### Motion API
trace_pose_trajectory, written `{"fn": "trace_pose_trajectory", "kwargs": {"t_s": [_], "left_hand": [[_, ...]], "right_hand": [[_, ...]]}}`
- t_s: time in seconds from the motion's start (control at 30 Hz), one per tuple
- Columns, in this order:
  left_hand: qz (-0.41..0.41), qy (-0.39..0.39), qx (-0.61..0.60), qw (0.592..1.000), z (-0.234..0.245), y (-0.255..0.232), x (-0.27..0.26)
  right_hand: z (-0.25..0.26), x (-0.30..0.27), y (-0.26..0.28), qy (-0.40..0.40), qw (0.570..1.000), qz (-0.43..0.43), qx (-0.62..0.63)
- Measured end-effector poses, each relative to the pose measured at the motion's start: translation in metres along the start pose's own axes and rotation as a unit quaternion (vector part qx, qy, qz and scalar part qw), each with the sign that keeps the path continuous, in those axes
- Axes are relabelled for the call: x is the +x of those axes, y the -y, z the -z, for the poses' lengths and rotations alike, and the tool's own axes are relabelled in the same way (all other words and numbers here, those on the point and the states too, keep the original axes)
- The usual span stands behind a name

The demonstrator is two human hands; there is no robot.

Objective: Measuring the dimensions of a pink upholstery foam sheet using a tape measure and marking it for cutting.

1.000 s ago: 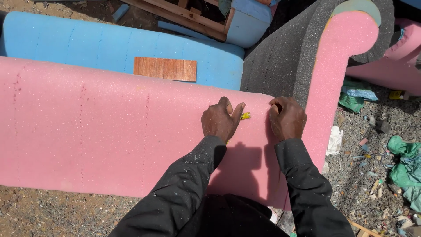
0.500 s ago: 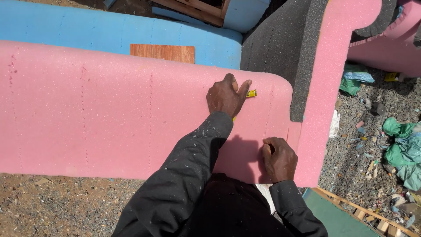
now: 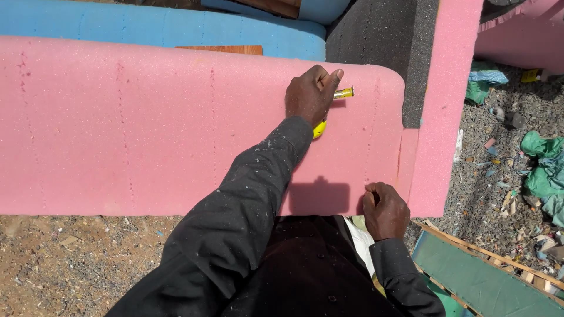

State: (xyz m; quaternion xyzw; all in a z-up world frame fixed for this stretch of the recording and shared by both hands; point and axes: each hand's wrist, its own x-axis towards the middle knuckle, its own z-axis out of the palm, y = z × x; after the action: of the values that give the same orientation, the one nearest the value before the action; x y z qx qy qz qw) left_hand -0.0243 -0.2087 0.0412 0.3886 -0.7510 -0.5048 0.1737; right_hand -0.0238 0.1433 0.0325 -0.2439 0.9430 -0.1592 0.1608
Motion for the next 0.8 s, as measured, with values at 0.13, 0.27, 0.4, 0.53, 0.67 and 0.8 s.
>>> {"fn": "trace_pose_trajectory", "kwargs": {"t_s": [0.13,0.27,0.4,0.53,0.67,0.8], "left_hand": [[-0.011,0.018,0.003,1.0,-0.002,0.016,0.002],[-0.011,0.006,-0.064,0.998,0.009,0.019,-0.017],[0.089,0.139,-0.089,0.982,0.03,0.041,-0.075],[0.089,0.199,-0.084,0.972,0.046,0.061,-0.138],[0.082,0.301,-0.068,0.948,0.076,0.062,-0.189],[0.069,0.36,-0.074,0.927,0.092,0.08,-0.21]], "right_hand": [[-0.009,-0.055,-0.025,0.0,1.0,-0.028,0.007],[-0.001,-0.073,-0.022,0.018,0.996,-0.051,0.075],[0.032,-0.067,0.037,0.016,0.972,-0.077,0.222],[0.032,-0.055,0.081,-0.004,0.955,-0.025,0.295],[0.012,-0.068,0.105,-0.002,0.953,0.101,0.287],[0.01,-0.103,0.133,0.045,0.931,0.185,0.31]]}}
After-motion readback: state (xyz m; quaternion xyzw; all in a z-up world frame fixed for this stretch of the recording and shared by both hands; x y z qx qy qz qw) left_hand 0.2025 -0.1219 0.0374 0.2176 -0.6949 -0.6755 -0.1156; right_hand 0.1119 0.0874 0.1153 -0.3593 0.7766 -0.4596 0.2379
